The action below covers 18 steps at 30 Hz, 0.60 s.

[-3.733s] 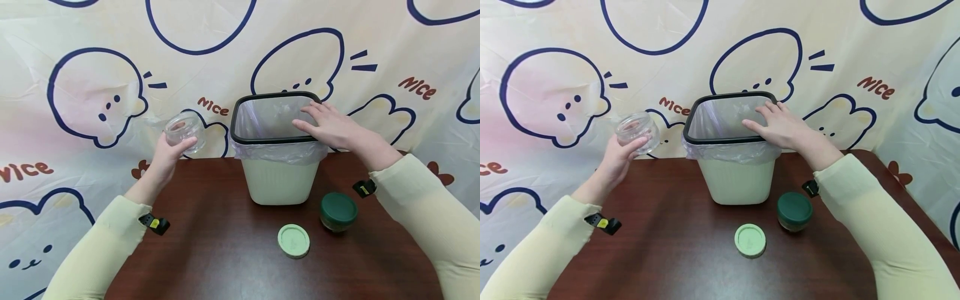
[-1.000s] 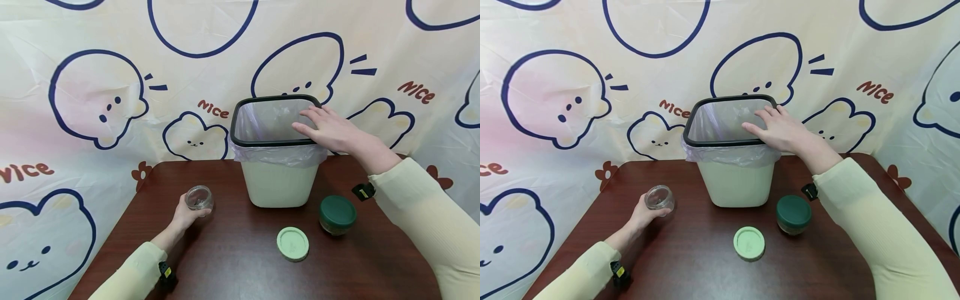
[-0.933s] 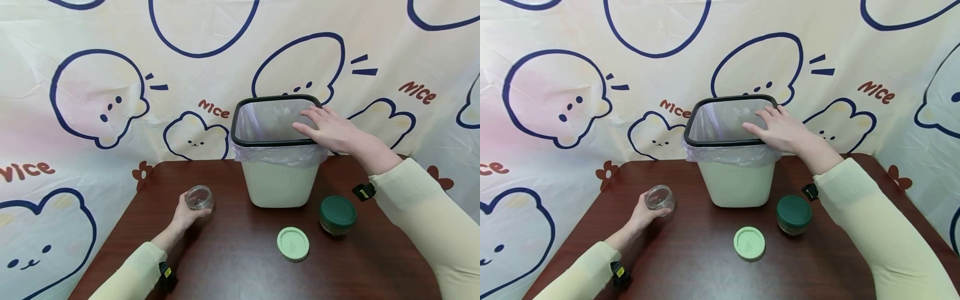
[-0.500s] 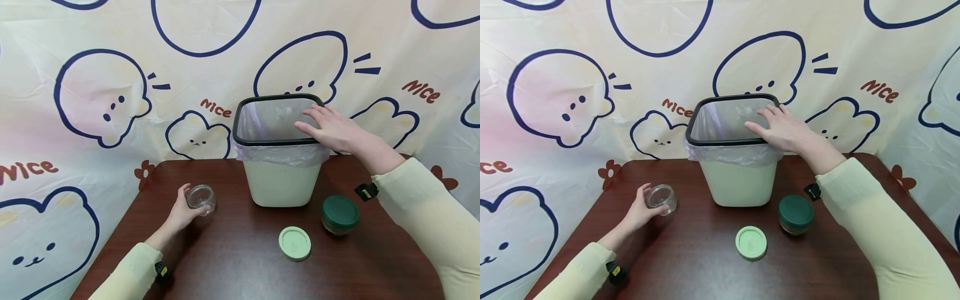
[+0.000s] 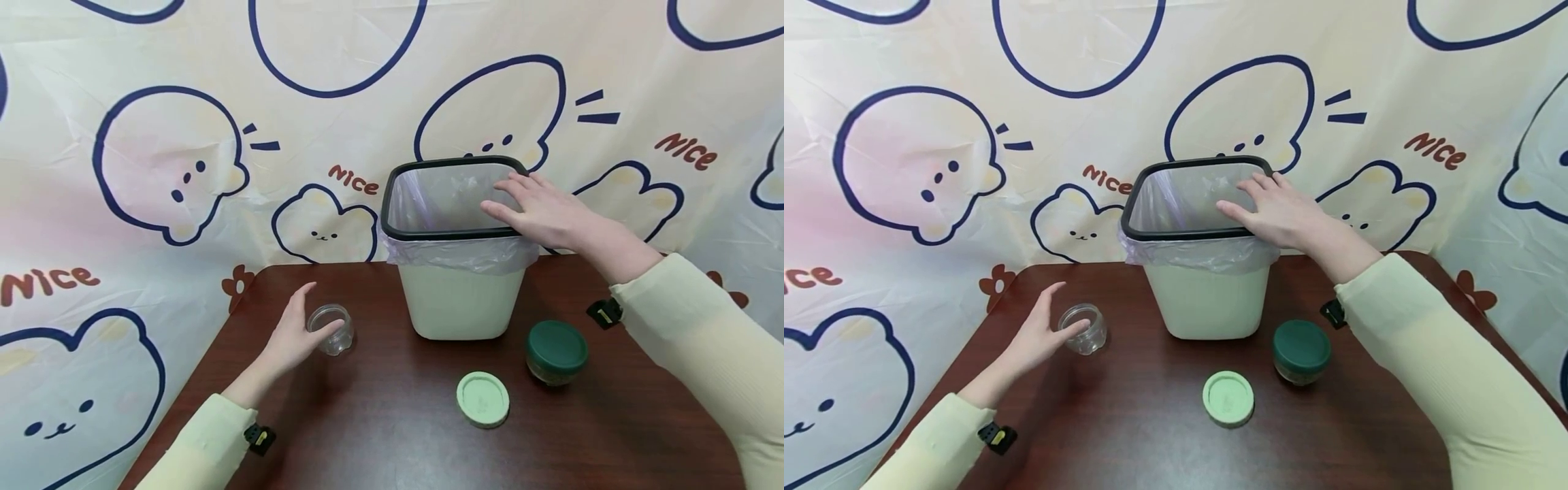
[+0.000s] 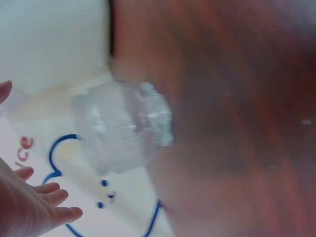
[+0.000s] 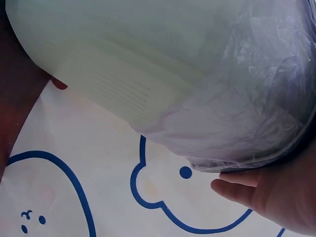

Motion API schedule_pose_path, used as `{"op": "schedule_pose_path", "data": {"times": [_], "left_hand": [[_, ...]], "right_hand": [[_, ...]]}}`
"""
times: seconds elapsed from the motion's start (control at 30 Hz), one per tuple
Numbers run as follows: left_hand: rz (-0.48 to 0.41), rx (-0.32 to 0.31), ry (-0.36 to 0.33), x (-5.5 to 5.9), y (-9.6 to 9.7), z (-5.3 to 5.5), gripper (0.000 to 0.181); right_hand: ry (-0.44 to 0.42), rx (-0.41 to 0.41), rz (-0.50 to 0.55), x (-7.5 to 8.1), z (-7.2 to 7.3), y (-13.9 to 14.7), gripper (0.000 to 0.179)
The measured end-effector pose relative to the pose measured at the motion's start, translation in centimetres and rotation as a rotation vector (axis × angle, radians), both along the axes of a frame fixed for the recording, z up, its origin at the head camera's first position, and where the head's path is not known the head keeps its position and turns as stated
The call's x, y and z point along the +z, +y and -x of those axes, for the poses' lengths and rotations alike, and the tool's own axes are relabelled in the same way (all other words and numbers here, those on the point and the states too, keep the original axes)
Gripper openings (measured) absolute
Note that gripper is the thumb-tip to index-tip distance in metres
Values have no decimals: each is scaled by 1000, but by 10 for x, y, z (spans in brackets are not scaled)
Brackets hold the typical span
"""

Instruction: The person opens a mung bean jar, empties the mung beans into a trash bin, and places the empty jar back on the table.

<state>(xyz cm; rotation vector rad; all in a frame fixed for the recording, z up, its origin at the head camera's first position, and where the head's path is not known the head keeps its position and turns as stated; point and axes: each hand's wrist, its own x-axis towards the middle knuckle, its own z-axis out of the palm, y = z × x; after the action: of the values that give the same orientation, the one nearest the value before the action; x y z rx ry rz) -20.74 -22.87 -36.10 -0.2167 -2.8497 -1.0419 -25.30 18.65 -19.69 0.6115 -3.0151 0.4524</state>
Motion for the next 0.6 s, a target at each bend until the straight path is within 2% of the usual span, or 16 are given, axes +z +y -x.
{"op": "schedule_pose_path", "data": {"times": [0.17,0.23,0.33,0.47,0.6], "left_hand": [[70,-46,86,15,11,-3,95],[72,-60,90,20,15,-6,95],[-4,-91,36,28,21,-10,93],[-160,-150,-54,40,28,-17,85],[-263,-224,-59,51,35,-21,77]], "right_hand": [[35,1,24,-2,-1,1,82],[44,-4,31,-3,-2,1,82],[75,-1,25,-3,-3,1,81],[167,10,-25,-2,-5,0,77],[240,15,-79,1,-7,0,74]]}}
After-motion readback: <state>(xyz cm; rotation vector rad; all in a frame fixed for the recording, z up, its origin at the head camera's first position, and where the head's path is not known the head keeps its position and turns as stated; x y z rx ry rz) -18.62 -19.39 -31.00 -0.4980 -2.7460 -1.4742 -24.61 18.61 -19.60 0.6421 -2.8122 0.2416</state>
